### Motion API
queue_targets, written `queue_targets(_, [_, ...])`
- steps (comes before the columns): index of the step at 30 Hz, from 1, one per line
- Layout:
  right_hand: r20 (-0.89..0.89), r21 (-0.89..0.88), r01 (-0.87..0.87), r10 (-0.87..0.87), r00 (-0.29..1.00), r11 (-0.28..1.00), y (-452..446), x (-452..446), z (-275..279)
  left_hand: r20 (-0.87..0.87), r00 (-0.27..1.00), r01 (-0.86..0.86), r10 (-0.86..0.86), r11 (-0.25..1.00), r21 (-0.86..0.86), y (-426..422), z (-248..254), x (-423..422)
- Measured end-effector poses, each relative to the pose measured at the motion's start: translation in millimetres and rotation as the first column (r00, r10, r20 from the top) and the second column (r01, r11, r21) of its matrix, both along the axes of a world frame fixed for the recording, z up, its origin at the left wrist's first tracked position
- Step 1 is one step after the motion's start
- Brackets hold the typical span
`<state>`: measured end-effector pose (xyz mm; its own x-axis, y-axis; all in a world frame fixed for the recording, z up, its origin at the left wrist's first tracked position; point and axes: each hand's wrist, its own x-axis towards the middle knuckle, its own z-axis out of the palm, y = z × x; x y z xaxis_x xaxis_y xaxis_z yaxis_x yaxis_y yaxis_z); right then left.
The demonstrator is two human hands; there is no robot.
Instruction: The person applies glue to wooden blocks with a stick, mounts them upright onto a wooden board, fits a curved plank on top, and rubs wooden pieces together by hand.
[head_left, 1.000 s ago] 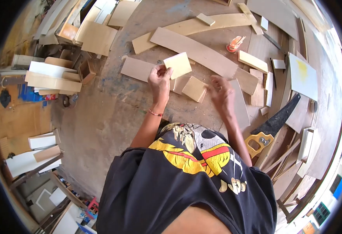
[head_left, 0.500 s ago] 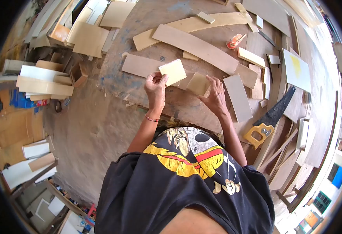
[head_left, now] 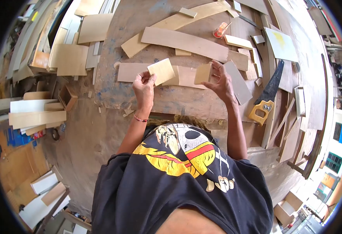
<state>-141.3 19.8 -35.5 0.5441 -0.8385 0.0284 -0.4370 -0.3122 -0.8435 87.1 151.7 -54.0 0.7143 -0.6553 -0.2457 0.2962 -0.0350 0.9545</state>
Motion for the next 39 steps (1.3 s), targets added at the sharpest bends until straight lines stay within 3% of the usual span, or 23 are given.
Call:
queue_targets(8, [-0.127,-0.157,-0.109,0.09,0.988,0.982,8.2,19.0,-6.9,0.034,0.996,0.083,-0.083,0.997,0.008,1.8,-2.8,18.8])
queue_targets(11, [-0.187,-0.091,-0.098,0.08,0.979,0.991,11.5,25.9,-1.3,0.058,0.993,0.101,-0.101,0.995,0.018,1.0,-5.1,26.1])
queue_targets(14, [-0.234,-0.186,-0.122,0.077,0.969,0.975,11.9,27.3,-9.7,0.053,0.993,0.103,-0.103,0.995,0.006,-1.4,-4.5,29.1])
queue_targets(20, [-0.272,-0.134,-0.108,0.068,0.96,0.985,13.1,30.2,-6.3,0.068,0.989,0.133,-0.133,0.991,0.0,-7.8,-9.7,36.7])
queue_targets(24, [-0.279,-0.148,-0.125,0.08,0.957,0.981,12.0,28.4,-11.0,0.076,0.986,0.147,-0.149,0.989,0.024,-13.8,-12.8,39.1])
queue_targets(27, [-0.185,-0.125,-0.099,0.075,0.98,0.987,14.7,29.2,-10.0,0.076,0.982,0.171,-0.173,0.985,0.028,-17.9,-12.0,40.7])
queue_targets(32, [-0.064,0.105,-0.02,0.027,0.998,0.994,14.8,25.0,-23.3,0.07,0.97,0.229,-0.232,0.973,0.041,-30.7,-12.5,36.5])
queue_targets(39, [-0.114,-0.01,-0.052,0.05,0.992,0.999,13.3,19.9,-47.9,0.093,0.927,0.359,-0.363,0.932,0.057,-49.3,-20.0,18.7])
